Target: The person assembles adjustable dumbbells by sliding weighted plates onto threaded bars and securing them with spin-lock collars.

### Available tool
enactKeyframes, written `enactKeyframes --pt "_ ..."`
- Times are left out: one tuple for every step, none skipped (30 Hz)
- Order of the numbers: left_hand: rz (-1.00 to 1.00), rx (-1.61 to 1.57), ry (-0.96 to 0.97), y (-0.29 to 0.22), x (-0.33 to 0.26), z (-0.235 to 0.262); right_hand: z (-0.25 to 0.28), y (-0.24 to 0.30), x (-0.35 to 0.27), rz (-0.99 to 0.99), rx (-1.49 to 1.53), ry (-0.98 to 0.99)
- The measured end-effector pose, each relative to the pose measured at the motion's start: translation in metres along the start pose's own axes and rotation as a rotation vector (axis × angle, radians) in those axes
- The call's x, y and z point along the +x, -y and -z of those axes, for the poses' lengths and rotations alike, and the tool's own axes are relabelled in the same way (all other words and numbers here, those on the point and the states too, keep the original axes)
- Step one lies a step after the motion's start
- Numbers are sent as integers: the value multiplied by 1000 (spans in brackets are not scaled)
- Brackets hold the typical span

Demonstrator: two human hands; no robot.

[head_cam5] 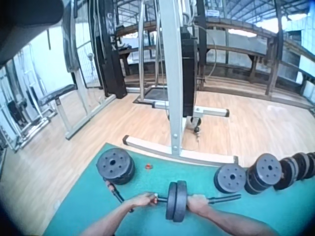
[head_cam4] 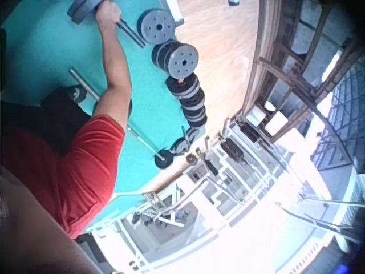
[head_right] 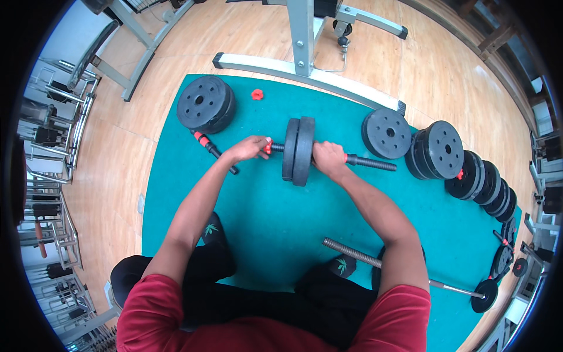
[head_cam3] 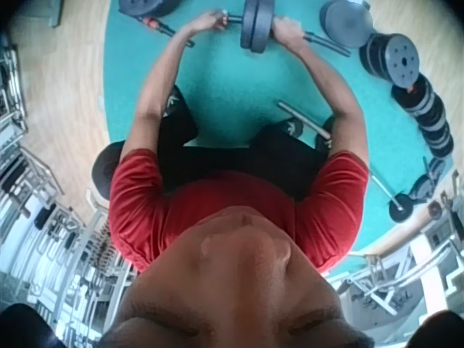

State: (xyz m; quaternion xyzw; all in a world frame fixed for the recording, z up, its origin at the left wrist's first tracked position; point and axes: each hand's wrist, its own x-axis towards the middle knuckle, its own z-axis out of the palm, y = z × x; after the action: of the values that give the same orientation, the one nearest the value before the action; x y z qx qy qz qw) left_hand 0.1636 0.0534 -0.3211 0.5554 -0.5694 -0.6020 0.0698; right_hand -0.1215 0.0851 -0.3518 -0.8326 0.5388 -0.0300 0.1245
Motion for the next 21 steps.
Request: enactKeyframes --pt "-27 -73 19 0 -3 1 0 0 -1 -1 1 -10" --pt "-54 -145 38 0 -7 2 -1 -1 -1 -3 2 -20" --pt "-181 -250 125 0 -9 5 -1 -2 -3 -5 3 -30" --pt "-308 -349 209 -3 -12 13 -3 -2 -3 -4 11 -37" --pt "-436 -448 294 -6 -15 21 -4 -4 -3 -4 19 -44" --pt "-398 -582 378 -10 -18 26 -6 -5 -4 -5 27 -51" --pt "-330 -522 266 -9 -16 28 -4 -3 -3 0 30 -47" --pt "-263 -462 154 -9 -12 28 -3 -2 -2 4 33 -43" --pt "-196 -400 43 -8 -9 26 -1 1 -1 8 36 -39" --pt "-113 -153 -154 -18 -7 12 -1 -1 -2 -7 27 -24" --pt "-102 -28 -200 -12 -5 4 0 -1 -1 -8 18 -10" --pt "-90 97 -247 1 0 -4 0 0 1 -10 9 3" --pt "-80 218 -289 -1 2 -9 0 -2 1 -9 6 -4" --pt "45 135 -89 -3 6 -5 -1 -2 1 -8 3 -10" --pt "-17 -20 -95 -2 5 -4 -2 -3 0 -7 0 -16" --pt "-79 -169 -105 -1 1 0 -1 -3 1 -10 1 -6" --pt "-141 -317 -113 0 -3 5 -1 -2 0 -14 2 4" --pt "-244 -545 -119 1 -6 12 0 -1 -1 -17 3 13" --pt "-259 -579 -135 -3 -8 17 -3 -1 -2 -23 6 6" --pt "-274 -614 -152 -7 -8 22 -5 -1 -3 -28 9 -1" --pt "-289 -648 -168 -11 -9 26 -7 -2 -3 -33 13 -8"
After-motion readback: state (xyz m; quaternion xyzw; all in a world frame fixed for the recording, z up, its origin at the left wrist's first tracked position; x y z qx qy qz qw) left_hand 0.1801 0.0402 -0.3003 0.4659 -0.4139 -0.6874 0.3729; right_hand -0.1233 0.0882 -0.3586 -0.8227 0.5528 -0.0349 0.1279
